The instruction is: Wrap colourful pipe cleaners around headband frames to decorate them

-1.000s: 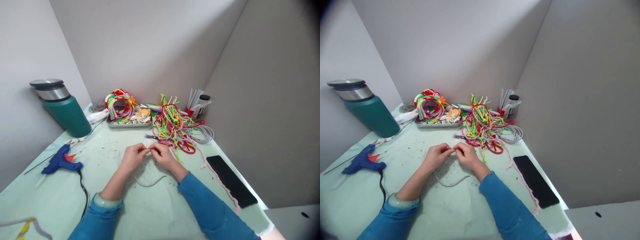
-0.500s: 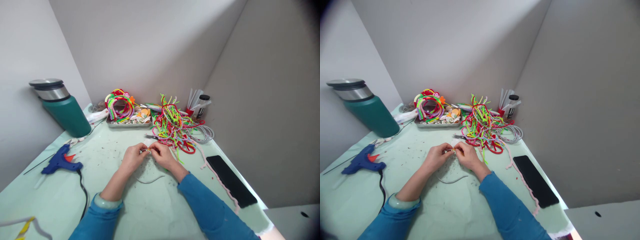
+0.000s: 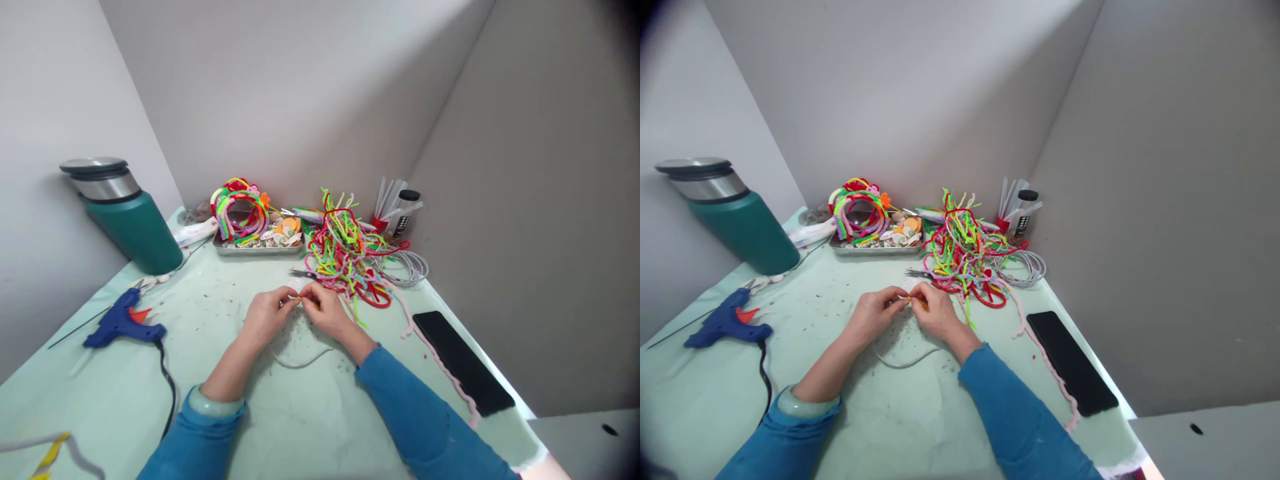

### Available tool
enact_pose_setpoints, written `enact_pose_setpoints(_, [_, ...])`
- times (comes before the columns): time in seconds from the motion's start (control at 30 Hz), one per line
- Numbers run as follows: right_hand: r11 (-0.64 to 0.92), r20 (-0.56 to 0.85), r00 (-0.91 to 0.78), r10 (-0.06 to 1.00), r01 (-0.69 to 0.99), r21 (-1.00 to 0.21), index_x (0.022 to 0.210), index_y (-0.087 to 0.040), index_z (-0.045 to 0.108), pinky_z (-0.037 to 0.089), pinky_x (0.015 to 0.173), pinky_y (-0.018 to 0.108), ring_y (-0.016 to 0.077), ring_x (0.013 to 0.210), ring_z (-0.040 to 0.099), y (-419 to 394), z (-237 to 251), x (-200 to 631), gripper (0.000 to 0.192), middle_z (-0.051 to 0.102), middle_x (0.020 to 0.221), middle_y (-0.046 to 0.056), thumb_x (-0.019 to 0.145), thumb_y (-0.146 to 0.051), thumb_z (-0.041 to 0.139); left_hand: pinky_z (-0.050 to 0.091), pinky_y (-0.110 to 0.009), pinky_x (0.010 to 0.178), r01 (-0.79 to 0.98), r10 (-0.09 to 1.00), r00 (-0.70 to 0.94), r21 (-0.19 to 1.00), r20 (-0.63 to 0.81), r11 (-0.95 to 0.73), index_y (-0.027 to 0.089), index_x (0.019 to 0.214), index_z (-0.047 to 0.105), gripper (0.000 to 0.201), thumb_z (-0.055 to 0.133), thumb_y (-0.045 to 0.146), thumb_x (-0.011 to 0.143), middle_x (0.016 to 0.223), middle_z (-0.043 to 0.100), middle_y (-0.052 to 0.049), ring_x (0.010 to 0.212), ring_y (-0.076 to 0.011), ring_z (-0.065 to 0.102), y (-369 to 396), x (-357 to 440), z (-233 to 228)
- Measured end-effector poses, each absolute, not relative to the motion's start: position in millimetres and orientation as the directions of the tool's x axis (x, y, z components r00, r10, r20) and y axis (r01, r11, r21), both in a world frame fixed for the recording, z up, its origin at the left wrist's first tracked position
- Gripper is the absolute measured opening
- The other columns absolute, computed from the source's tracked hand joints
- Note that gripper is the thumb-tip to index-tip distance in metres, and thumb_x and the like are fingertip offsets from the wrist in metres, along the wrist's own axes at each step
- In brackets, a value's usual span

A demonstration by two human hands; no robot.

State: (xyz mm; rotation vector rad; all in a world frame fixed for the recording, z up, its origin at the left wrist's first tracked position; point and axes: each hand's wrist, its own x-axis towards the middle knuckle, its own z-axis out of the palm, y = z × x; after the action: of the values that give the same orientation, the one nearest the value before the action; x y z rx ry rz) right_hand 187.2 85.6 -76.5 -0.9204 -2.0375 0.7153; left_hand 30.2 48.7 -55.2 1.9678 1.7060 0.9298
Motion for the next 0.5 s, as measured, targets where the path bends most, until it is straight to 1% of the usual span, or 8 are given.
enact_pose_setpoints(0.17, [0.580,0.418,-0.435,0.798,0.366,-0.727,0.083,-0.018,0.054,0.036,0.056,0.022,0.0121,0.063,0.051,86.0,-76.8,187.3,0.010,0.057,0.073,0.000,0.076,-0.013,0.047,0.034,-0.021,0.058,0.715,0.976,0.040,0.675,0.216,-0.179,0.021,0.089,0.067,0.024,0.049,0.033,0.078,0.067,0.066,0.000,0.058,-0.0118,0.054,48.7,30.7,-55.2])
enact_pose_setpoints(0.5, [0.578,0.413,-0.448,0.793,0.335,-0.745,0.084,-0.018,0.053,0.035,0.054,0.021,0.0114,0.061,0.050,83.6,-75.9,187.2,0.009,0.057,0.071,-0.001,0.078,-0.015,0.047,0.034,-0.020,0.053,0.598,0.989,0.029,0.790,0.148,-0.136,0.019,0.078,0.065,0.022,0.050,0.035,0.075,0.060,0.062,0.002,0.054,-0.0105,0.049,49.7,31.5,-53.0])
